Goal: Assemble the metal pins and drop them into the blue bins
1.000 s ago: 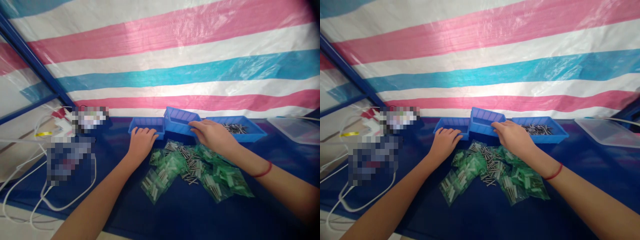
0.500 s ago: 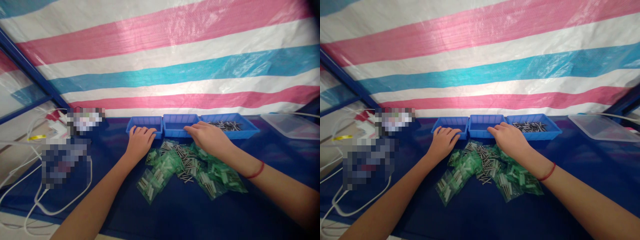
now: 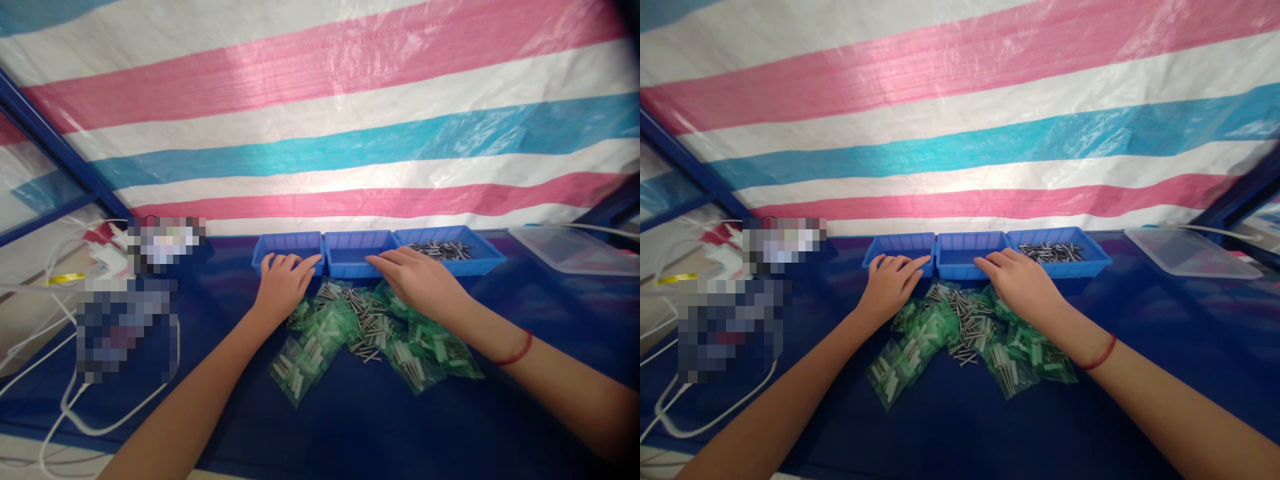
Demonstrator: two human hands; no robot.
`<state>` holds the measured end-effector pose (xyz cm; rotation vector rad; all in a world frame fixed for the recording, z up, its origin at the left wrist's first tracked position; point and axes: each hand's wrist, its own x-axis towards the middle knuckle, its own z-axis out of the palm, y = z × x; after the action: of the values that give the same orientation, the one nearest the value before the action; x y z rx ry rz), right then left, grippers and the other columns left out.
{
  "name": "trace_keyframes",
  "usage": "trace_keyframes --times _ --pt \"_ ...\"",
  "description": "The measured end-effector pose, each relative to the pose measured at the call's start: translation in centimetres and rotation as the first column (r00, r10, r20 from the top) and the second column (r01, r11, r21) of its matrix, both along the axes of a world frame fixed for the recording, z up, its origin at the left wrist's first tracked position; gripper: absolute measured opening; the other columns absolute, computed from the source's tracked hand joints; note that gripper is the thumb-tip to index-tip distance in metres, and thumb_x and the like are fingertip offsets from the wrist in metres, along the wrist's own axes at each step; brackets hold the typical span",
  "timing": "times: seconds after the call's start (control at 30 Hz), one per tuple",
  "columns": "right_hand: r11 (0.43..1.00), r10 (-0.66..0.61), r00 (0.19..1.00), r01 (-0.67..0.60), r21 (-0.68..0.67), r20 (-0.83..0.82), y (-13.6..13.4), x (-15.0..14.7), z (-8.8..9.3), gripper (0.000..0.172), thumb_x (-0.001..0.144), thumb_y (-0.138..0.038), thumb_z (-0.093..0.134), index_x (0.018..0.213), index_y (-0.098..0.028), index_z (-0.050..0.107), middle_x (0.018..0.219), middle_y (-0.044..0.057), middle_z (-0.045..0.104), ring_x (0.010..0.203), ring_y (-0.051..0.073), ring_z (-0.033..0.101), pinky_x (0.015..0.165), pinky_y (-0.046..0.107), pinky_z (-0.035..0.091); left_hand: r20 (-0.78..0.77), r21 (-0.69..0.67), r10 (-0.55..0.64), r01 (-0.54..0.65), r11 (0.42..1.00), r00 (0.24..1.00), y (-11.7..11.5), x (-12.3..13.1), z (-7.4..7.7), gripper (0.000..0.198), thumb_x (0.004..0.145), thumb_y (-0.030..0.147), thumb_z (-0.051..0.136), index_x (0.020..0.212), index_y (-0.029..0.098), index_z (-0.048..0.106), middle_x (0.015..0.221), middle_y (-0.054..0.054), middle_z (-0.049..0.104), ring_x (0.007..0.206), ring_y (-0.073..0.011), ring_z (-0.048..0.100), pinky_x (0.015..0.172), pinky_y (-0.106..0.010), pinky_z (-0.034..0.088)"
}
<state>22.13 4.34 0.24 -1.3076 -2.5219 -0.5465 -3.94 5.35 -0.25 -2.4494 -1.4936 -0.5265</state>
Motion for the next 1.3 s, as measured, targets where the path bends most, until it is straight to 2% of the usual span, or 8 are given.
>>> trace_keyframes --times 0.23,0.4,0.6,0.7,0.8,1.03,1.13,1.3 --pt "0.992 0.12 0.927 -0.099 0.076 -0.356 -3.2 2.4 0.4 0.041 0.088 -0.03 0.055 0.126 -0.014 0.055 0.12 0.014 0.059 0.112 0.026 0.052 0.098 0.042 0.042 0.109 -0.155 -0.212 0.227 0.961 0.971 -3.4 -2.2 1.9 0.054 0.092 0.05 0.041 0.141 0.025 0.04 0.133 -0.011 0.046 0.127 -0.0269 0.038 0.109 -0.047 0.027" --pt "0.967 0.056 0.955 -0.125 -0.223 -0.291 -7.9 2.1 -1.9 0.07 0.082 -0.05 0.057 0.142 -0.019 0.037 0.145 0.015 0.038 0.135 0.035 0.03 0.106 0.057 0.032 0.102 -0.407 -0.288 0.305 0.861 0.952 -7.6 -1.6 0.8 0.093 0.068 0.077 0.052 0.146 0.035 0.024 0.156 -0.011 0.011 0.14 -0.0434 0.013 0.106 -0.066 0.02" --pt "0.937 -0.006 0.901 -0.147 -0.317 -0.435 -8.1 -1.4 -2.7 0.057 0.091 -0.043 0.045 0.143 -0.023 0.033 0.149 0.011 0.034 0.141 0.029 0.021 0.11 0.052 0.028 0.128 -0.427 -0.209 0.244 0.871 0.969 -8.3 2.0 -0.4 0.076 0.079 0.072 0.044 0.144 0.035 0.03 0.154 -0.01 0.021 0.142 -0.0382 0.013 0.108 -0.065 0.017" --pt "0.977 -0.059 0.761 -0.09 -0.195 -0.646 -6.4 -0.2 -2.0 0.044 0.093 -0.038 0.043 0.134 -0.023 0.043 0.137 0.011 0.048 0.132 0.025 0.037 0.108 0.045 0.032 0.167 -0.385 -0.162 0.216 0.897 0.973 -8.6 2.7 -0.7 0.072 0.081 0.069 0.043 0.143 0.033 0.034 0.152 -0.011 0.026 0.141 -0.0357 0.017 0.11 -0.062 0.019" --pt "0.978 -0.172 0.651 0.2 -0.051 -0.739 -3.8 3.2 -2.0 0.037 0.092 -0.04 0.043 0.121 -0.021 0.054 0.119 0.013 0.06 0.115 0.026 0.053 0.1 0.043 0.037 0.217 -0.35 -0.129 0.2 0.915 0.968 -9.0 3.1 -1.0 0.07 0.082 0.068 0.043 0.142 0.034 0.033 0.151 -0.011 0.026 0.141 -0.0347 0.019 0.109 -0.063 0.019" --pt "0.683 -0.547 0.454 0.727 -0.062 -0.704 1.6 10.6 -4.2 0.08 0.076 -0.059 0.055 0.131 -0.002 0.045 0.12 0.037 0.052 0.108 0.044 0.05 0.08 0.053 0.036 0.262 -0.338 -0.114 0.202 0.919 0.958 -9.3 3.2 -1.2 0.065 0.081 0.062 0.051 0.139 0.035 0.038 0.149 -0.01 0.03 0.14 -0.0352 0.021 0.107 -0.067 0.019" --pt "0.623 -0.669 0.345 0.744 -0.243 -0.658 2.1 12.9 -4.6 0.077 0.072 -0.062 0.055 0.118 0.0 0.054 0.101 0.035 0.059 0.087 0.04 0.056 0.068 0.051 0.038 0.27 -0.323 -0.116 0.204 0.924 0.956 -9.3 3.2 -1.3 0.061 0.082 0.056 0.054 0.138 0.034 0.04 0.149 -0.01 0.032 0.14 -0.0346 0.022 0.107 -0.066 0.019" --pt "0.742 -0.635 0.463 0.59 -0.32 -0.619 1.7 15.3 -5.0 0.037 0.077 -0.05 0.05 0.065 -0.016 0.061 0.049 0.007 0.054 0.042 0.019 0.048 0.048 0.034 0.037 0.276 -0.315 -0.121 0.209 0.926 0.953 -9.4 3.2 -1.4 0.059 0.082 0.049 0.056 0.137 0.034 0.041 0.148 -0.01 0.034 0.139 -0.0335 0.024 0.108 -0.065 0.019"
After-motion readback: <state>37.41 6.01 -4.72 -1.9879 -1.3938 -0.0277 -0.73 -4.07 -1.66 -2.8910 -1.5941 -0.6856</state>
